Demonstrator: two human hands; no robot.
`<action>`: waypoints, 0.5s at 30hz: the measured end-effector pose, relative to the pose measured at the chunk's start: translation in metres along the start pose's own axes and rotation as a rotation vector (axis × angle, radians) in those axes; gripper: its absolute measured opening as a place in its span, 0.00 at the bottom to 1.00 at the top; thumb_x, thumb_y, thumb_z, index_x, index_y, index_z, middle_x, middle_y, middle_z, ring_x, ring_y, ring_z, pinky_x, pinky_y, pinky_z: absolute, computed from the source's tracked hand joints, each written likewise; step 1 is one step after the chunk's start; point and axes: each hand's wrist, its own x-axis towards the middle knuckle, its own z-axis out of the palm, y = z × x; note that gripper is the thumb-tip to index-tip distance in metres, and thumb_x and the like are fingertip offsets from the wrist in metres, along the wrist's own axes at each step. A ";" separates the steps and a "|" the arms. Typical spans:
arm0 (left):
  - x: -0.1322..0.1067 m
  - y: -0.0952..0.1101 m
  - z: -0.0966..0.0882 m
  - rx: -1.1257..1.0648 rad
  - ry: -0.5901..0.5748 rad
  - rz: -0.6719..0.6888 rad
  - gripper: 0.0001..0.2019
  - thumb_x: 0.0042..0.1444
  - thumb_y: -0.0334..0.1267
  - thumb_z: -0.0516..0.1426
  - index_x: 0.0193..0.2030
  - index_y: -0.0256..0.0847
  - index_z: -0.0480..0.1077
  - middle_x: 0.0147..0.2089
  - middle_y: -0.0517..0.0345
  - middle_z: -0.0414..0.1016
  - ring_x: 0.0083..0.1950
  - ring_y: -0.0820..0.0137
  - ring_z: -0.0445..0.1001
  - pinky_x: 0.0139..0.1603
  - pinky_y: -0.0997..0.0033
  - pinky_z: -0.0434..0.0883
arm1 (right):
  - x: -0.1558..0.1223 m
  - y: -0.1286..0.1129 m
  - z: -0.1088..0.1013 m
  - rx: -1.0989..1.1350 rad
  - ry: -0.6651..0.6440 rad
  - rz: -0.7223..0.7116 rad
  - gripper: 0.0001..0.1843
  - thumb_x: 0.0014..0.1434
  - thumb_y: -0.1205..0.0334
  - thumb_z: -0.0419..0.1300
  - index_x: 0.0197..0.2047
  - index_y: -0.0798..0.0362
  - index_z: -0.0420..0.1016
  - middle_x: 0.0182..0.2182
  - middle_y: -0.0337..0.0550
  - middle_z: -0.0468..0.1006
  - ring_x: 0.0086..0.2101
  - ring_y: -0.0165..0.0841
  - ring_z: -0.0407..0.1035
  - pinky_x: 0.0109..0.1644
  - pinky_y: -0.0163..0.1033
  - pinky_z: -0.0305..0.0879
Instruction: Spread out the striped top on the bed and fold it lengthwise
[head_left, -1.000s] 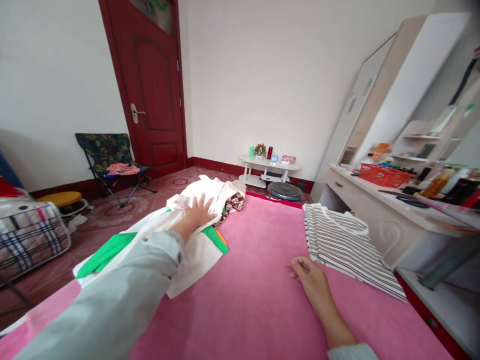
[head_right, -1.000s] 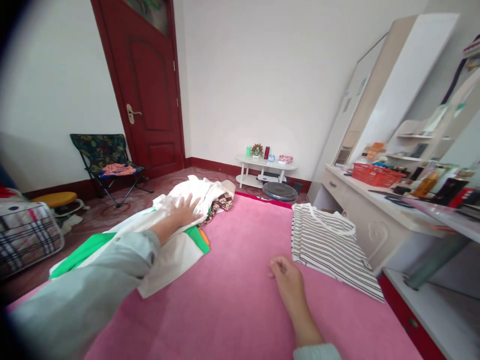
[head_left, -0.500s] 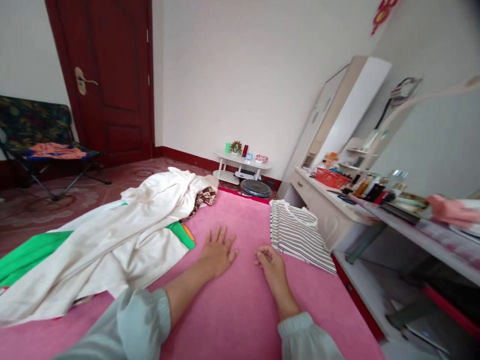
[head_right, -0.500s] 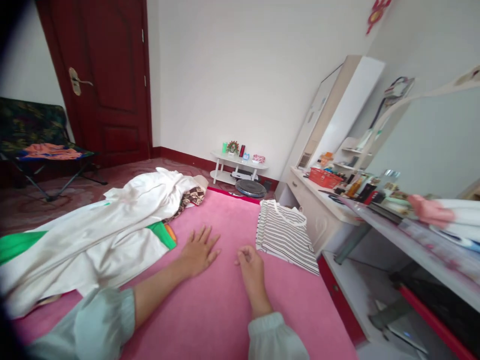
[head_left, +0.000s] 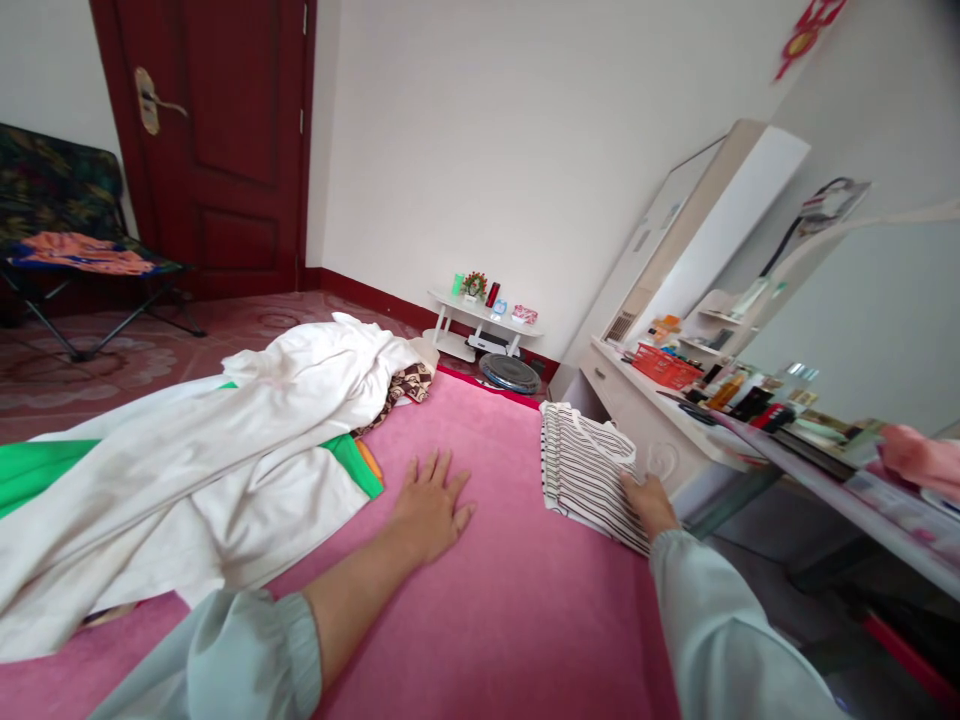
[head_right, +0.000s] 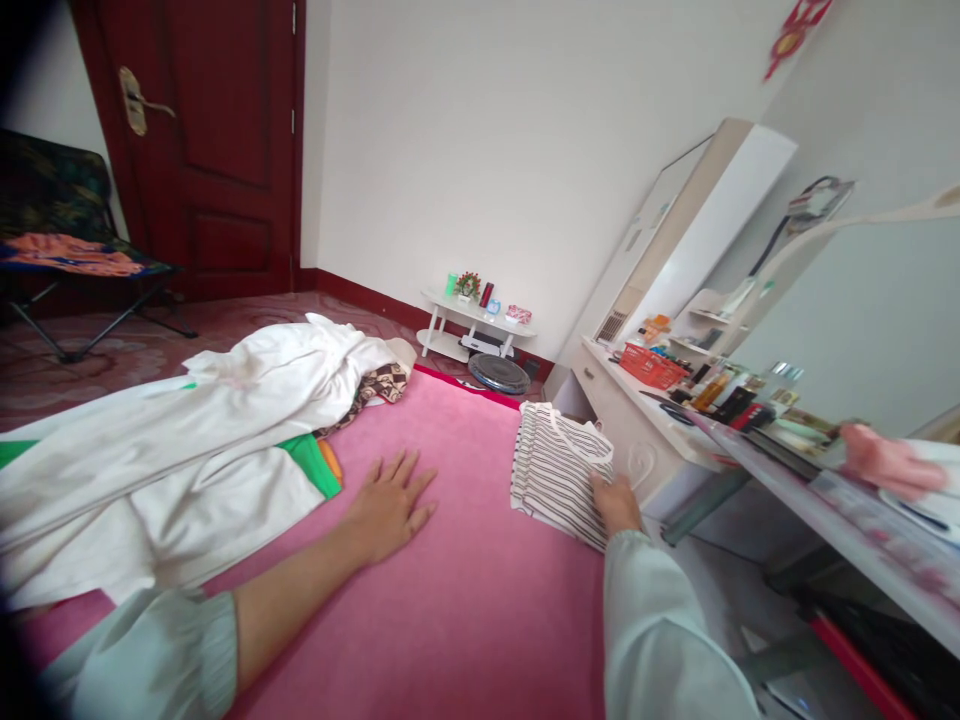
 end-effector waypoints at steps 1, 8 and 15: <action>0.000 0.000 0.000 -0.005 0.004 0.000 0.29 0.62 0.54 0.42 0.66 0.46 0.58 0.71 0.45 0.46 0.71 0.50 0.43 0.66 0.41 0.40 | 0.001 0.001 -0.002 -0.008 -0.024 0.009 0.18 0.32 0.56 0.67 0.12 0.46 0.58 0.12 0.29 0.57 0.18 0.32 0.57 0.30 0.43 0.52; 0.002 -0.002 -0.001 -0.047 0.027 -0.003 0.28 0.62 0.54 0.45 0.65 0.46 0.60 0.70 0.45 0.50 0.71 0.51 0.46 0.66 0.42 0.42 | -0.015 -0.039 0.003 0.000 -0.058 -0.091 0.13 0.34 0.62 0.65 0.10 0.48 0.64 0.08 0.27 0.52 0.16 0.26 0.47 0.29 0.41 0.46; 0.006 -0.008 -0.018 -0.621 0.300 -0.098 0.30 0.64 0.52 0.44 0.68 0.38 0.49 0.70 0.45 0.50 0.69 0.63 0.51 0.68 0.60 0.51 | -0.146 -0.128 0.026 0.046 -0.238 -0.420 0.09 0.52 0.57 0.60 0.25 0.50 0.67 0.21 0.33 0.67 0.24 0.30 0.60 0.31 0.35 0.51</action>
